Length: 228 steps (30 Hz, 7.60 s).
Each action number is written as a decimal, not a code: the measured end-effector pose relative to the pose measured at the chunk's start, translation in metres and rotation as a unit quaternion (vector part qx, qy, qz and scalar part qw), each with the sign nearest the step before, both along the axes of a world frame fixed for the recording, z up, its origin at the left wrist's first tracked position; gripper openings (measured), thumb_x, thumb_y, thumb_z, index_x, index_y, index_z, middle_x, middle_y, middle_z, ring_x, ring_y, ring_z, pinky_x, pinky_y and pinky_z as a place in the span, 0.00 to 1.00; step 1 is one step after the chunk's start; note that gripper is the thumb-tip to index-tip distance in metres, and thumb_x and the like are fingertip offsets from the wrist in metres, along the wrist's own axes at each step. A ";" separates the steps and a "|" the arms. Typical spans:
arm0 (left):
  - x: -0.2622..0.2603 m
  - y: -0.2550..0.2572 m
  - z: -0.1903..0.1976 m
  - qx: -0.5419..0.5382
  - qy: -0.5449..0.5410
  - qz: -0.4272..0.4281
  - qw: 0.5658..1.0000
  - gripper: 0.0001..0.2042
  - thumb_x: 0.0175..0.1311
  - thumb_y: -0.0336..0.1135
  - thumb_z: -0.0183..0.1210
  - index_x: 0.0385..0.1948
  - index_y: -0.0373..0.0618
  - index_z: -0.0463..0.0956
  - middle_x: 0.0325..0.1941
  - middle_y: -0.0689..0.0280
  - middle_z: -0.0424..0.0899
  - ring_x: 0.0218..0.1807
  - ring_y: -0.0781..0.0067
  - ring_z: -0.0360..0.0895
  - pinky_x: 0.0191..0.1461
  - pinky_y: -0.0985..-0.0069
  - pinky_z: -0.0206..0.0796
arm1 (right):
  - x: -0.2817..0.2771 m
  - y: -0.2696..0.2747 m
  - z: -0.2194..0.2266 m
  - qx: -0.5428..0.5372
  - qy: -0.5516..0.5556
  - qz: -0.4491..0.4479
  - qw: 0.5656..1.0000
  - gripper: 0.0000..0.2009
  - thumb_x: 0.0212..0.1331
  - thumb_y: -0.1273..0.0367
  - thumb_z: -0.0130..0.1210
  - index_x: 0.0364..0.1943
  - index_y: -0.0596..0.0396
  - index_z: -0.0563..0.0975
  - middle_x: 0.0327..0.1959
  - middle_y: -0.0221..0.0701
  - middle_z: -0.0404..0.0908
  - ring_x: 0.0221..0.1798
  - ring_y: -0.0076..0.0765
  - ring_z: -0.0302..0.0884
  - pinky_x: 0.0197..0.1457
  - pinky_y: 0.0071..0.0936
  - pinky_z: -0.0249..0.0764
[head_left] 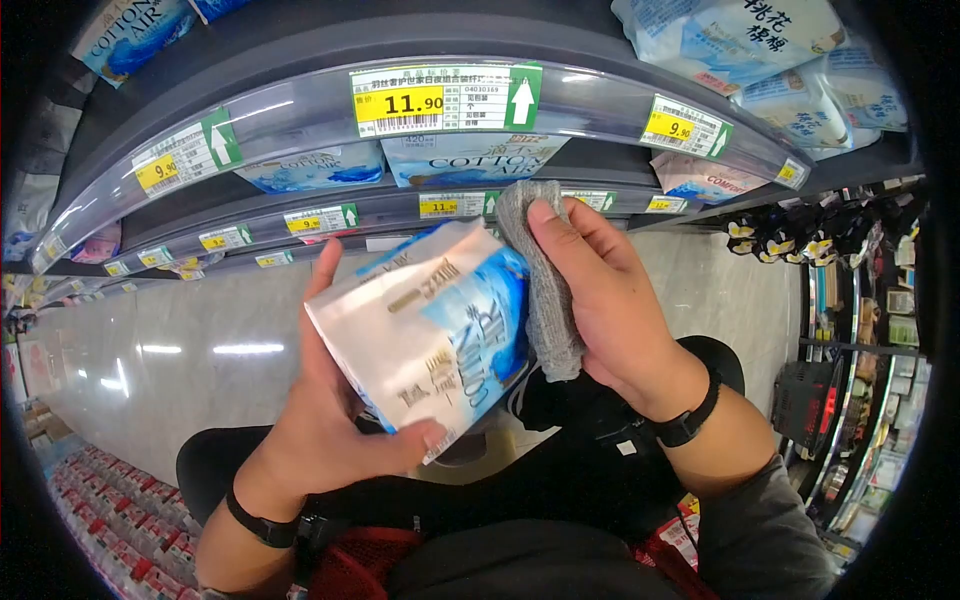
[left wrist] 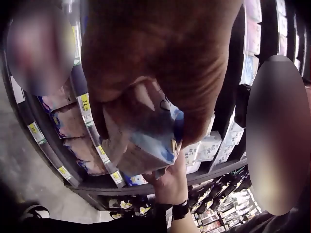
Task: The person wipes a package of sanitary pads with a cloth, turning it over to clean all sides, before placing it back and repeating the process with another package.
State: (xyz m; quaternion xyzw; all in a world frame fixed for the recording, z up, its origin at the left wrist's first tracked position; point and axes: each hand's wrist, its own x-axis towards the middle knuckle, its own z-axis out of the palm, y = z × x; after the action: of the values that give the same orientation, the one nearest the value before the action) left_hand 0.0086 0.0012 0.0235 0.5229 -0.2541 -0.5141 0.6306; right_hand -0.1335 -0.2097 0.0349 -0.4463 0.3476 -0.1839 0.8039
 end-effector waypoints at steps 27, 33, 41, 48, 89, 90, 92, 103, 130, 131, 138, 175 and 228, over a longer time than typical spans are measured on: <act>0.013 0.010 0.001 -0.137 -0.229 -0.017 0.964 0.56 0.54 0.39 0.85 0.80 0.44 0.51 0.83 0.41 0.59 0.87 0.41 0.56 0.86 0.51 0.50 | 0.003 0.039 -0.037 0.283 -0.058 0.017 0.957 0.24 0.82 0.56 0.54 0.72 0.53 0.73 0.67 0.37 0.85 0.64 0.37 0.87 0.67 0.40 0.84; 0.002 0.008 -0.017 -0.083 -0.448 0.033 0.889 0.64 0.49 0.40 0.88 0.80 0.49 0.40 0.84 0.38 0.52 0.86 0.39 0.57 0.86 0.45 0.53 | -0.002 0.060 -0.046 0.202 0.005 -0.009 0.979 0.20 0.80 0.67 0.58 0.71 0.55 0.74 0.64 0.35 0.86 0.65 0.33 0.85 0.68 0.35 0.82; 0.018 0.012 -0.017 -0.068 -0.457 0.072 0.884 0.56 0.53 0.28 0.84 0.75 0.47 0.44 0.74 0.45 0.64 0.77 0.48 0.72 0.78 0.54 0.69 | 0.007 0.032 -0.031 0.066 0.024 0.004 0.998 0.16 0.82 0.61 0.54 0.64 0.54 0.79 0.54 0.30 0.87 0.54 0.25 0.85 0.60 0.27 0.79; 0.009 0.010 -0.014 -0.008 -0.479 0.068 0.875 0.49 0.49 0.30 0.85 0.69 0.43 0.55 0.65 0.48 0.74 0.68 0.49 0.77 0.70 0.57 0.72 | -0.001 0.008 0.006 -0.258 -0.059 0.020 0.964 0.13 0.80 0.62 0.57 0.56 0.56 0.79 0.47 0.28 0.87 0.47 0.25 0.84 0.50 0.27 0.80; -0.005 0.000 -0.018 0.021 -0.543 0.079 0.835 0.43 0.46 0.34 0.86 0.65 0.39 0.67 0.62 0.46 0.75 0.63 0.43 0.78 0.67 0.56 0.71 | -0.008 0.019 0.017 -0.685 0.119 0.142 0.704 0.15 0.54 0.64 0.76 0.38 0.51 0.80 0.31 0.36 0.83 0.28 0.44 0.85 0.28 0.37 0.79; -0.005 0.001 -0.019 0.014 -0.544 0.080 0.835 0.44 0.46 0.34 0.86 0.65 0.39 0.67 0.62 0.46 0.75 0.64 0.43 0.78 0.67 0.56 0.71 | -0.004 0.009 0.008 -0.675 0.104 0.082 0.726 0.14 0.57 0.65 0.75 0.37 0.51 0.79 0.29 0.35 0.81 0.25 0.46 0.83 0.28 0.39 0.78; -0.005 0.001 -0.021 0.007 -0.540 0.087 0.837 0.44 0.45 0.34 0.86 0.66 0.40 0.66 0.63 0.46 0.75 0.65 0.43 0.77 0.68 0.56 0.71 | -0.007 0.029 0.013 -0.673 0.056 0.143 0.723 0.13 0.56 0.65 0.75 0.37 0.52 0.80 0.28 0.34 0.80 0.25 0.45 0.82 0.27 0.39 0.77; -0.003 0.004 -0.019 0.013 -0.517 0.081 0.852 0.45 0.44 0.33 0.87 0.65 0.40 0.66 0.62 0.45 0.75 0.67 0.42 0.77 0.70 0.56 0.70 | -0.014 0.019 0.015 -0.735 0.033 0.175 0.654 0.13 0.58 0.62 0.74 0.36 0.51 0.80 0.30 0.32 0.80 0.27 0.40 0.83 0.26 0.35 0.76; 0.006 0.014 -0.006 0.037 0.071 0.045 0.996 0.49 0.76 0.73 0.52 0.83 0.39 0.53 0.82 0.51 0.69 0.81 0.52 0.70 0.82 0.51 0.64 | -0.002 -0.003 -0.003 -0.037 0.003 0.083 0.996 0.12 0.79 0.61 0.63 0.47 0.56 0.85 0.41 0.24 0.89 0.41 0.16 0.82 0.45 0.22 0.79; 0.008 0.011 -0.003 0.032 0.095 0.040 0.994 0.48 0.76 0.71 0.53 0.84 0.41 0.51 0.82 0.53 0.69 0.82 0.55 0.69 0.83 0.54 0.63 | -0.002 -0.002 -0.003 -0.037 0.011 0.085 0.996 0.12 0.79 0.60 0.63 0.47 0.56 0.85 0.40 0.24 0.89 0.42 0.16 0.82 0.45 0.22 0.79; 0.009 0.006 0.000 0.045 0.146 0.043 0.987 0.48 0.78 0.75 0.45 0.84 0.41 0.51 0.85 0.52 0.65 0.82 0.53 0.69 0.82 0.53 0.65 | -0.001 -0.001 -0.019 -0.064 0.045 0.099 0.992 0.13 0.79 0.60 0.61 0.46 0.56 0.85 0.40 0.26 0.88 0.40 0.16 0.81 0.44 0.22 0.79; 0.016 0.009 -0.003 -0.030 -0.612 0.075 0.786 0.43 0.47 0.33 0.87 0.65 0.42 0.67 0.73 0.37 0.75 0.73 0.36 0.77 0.73 0.52 0.72 | 0.004 0.001 -0.007 -0.320 -0.061 -0.007 0.945 0.09 0.79 0.64 0.62 0.45 0.56 0.80 0.36 0.25 0.84 0.36 0.19 0.78 0.40 0.24 0.75; 0.000 -0.002 -0.007 0.079 -0.456 0.096 0.881 0.46 0.50 0.29 0.84 0.71 0.37 0.63 0.65 0.51 0.83 0.63 0.61 0.85 0.67 0.66 0.78 | -0.012 0.022 -0.008 -0.751 0.014 0.168 0.638 0.18 0.56 0.64 0.75 0.47 0.54 0.83 0.38 0.33 0.83 0.29 0.39 0.85 0.29 0.36 0.80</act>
State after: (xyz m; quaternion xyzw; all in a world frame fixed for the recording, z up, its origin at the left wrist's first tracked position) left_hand 0.0087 -0.0011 0.0163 0.7696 -0.4206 -0.1742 0.4478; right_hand -0.1453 -0.1881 0.0273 -0.9497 0.0197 -0.2370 0.2036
